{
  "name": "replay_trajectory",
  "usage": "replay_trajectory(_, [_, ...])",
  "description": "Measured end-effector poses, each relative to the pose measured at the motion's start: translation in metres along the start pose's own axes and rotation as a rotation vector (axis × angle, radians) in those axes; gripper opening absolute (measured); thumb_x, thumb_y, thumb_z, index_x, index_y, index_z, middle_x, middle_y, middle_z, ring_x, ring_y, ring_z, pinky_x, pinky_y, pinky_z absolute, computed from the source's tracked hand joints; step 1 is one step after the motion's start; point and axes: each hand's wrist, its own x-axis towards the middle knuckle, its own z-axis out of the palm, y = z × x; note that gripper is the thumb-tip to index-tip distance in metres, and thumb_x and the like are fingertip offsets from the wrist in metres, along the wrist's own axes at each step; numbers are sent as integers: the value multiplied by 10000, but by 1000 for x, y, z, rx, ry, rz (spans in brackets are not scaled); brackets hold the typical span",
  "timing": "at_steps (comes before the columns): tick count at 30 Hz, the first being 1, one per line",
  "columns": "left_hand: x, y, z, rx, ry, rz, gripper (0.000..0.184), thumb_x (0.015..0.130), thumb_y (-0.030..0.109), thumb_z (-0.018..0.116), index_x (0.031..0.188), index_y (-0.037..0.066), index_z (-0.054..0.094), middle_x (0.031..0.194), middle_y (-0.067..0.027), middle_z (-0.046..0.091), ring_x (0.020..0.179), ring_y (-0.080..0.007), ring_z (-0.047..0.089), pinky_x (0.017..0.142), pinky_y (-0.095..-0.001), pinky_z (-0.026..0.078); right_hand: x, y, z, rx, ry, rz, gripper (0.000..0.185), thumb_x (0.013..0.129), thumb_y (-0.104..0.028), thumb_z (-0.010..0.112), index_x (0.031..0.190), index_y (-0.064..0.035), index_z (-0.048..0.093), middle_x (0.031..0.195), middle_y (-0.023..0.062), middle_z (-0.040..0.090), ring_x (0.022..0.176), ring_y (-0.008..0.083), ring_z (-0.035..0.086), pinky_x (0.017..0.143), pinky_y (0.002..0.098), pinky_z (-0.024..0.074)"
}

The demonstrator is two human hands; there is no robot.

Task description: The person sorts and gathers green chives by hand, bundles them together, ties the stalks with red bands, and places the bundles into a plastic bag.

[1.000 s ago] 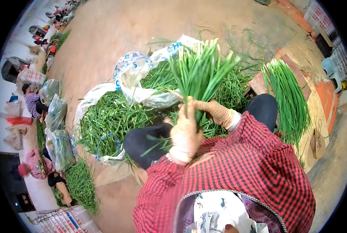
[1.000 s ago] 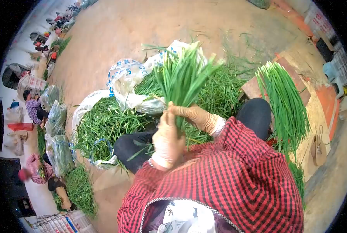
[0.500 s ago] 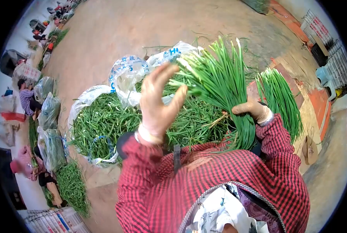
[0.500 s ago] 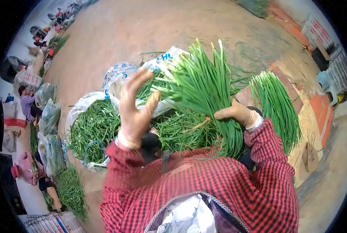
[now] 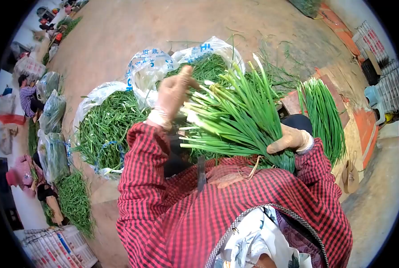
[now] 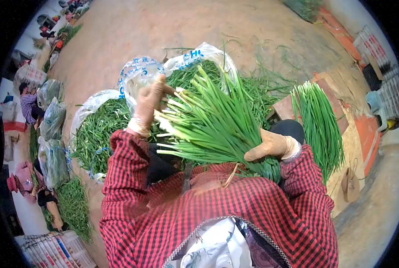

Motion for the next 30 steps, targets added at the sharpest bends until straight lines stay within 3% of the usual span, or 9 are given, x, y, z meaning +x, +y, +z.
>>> replay_trajectory(3, [0, -2, -47, -190, 402, 41, 427, 932, 458, 603, 777, 78, 721, 683, -27, 655, 543, -50, 499, 508, -198, 410, 2, -5, 3, -8, -23, 64, 866, 750, -91, 752, 1473, -17, 280, 1426, 98, 432, 1271, 199, 402, 1080, 347, 309])
replay_trajectory(5, [-6, -6, -55, -279, 388, 258, 274, 906, 334, 677, 819, 77, 716, 728, -37, 679, 621, -60, 571, 562, -201, 456, 5, 1, 2, -81, 45, 23, 863, 755, -104, 754, 1471, -15, 280, 1407, 98, 452, 1252, 191, 421, 1063, 344, 333])
replay_trajectory(7, [-30, 9, -38, -123, 139, 357, 152, 857, 204, 730, 907, 61, 715, 935, -61, 708, 808, -140, 653, 734, -282, 539, 10, 3, 2, -81, 62, 42, 844, 760, -111, 752, 1464, -14, 297, 1392, 95, 466, 1233, 185, 437, 1047, 338, 352])
replay_trajectory(8, [-37, 15, -30, 212, 75, 620, 226, 832, 247, 750, 973, 74, 717, 1027, -58, 698, 830, -178, 669, 761, -316, 547, 13, 3, 3, -82, 77, 57, 825, 765, -117, 750, 1457, -12, 313, 1377, 92, 481, 1215, 179, 452, 1031, 331, 371])
replay_trajectory(11, [-57, 28, -9, 806, -31, 607, 351, 790, 350, 754, 1023, 92, 705, 987, -67, 680, 792, -213, 673, 665, -330, 515, 26, -9, 16, -44, 42, 39, 768, 775, -118, 739, 1433, -7, 360, 1335, 82, 518, 1180, 171, 477, 1004, 317, 396])
replay_trajectory(14, [-52, 11, -7, 870, -132, 631, 315, 802, 375, 716, 973, 112, 697, 846, -79, 634, 729, -289, 641, 625, -398, 490, 29, -15, 23, -69, 36, 60, 720, 784, -119, 727, 1412, -2, 396, 1312, 77, 535, 1159, 163, 487, 993, 311, 403])
replay_trajectory(23, [-57, 13, -14, 463, -395, 426, 187, 826, 235, 707, 923, 75, 696, 805, -113, 674, 732, -290, 657, 662, -358, 512, 21, -13, 22, -173, -48, 96, 697, 791, -120, 713, 1404, -1, 404, 1259, 71, 568, 1100, 146, 501, 938, 315, 429])
replay_trajectory(26, [-60, 8, -17, 698, -286, 679, 113, 845, 185, 640, 872, 75, 637, 762, -113, 639, 725, -297, 644, 626, -391, 501, 20, -17, 24, -190, -43, 124, 698, 787, -114, 713, 1402, 3, 405, 1275, 73, 564, 1121, 155, 499, 958, 314, 419])
replay_trajectory(30, [-62, -13, -28, 1130, -192, 702, 162, 891, 215, 563, 831, 67, 539, 692, -116, 592, 686, -308, 632, 602, -431, 499, 13, -28, 28, -174, -6, 120, 707, 779, -105, 714, 1404, 3, 402, 1316, 83, 541, 1159, 159, 477, 990, 318, 394])
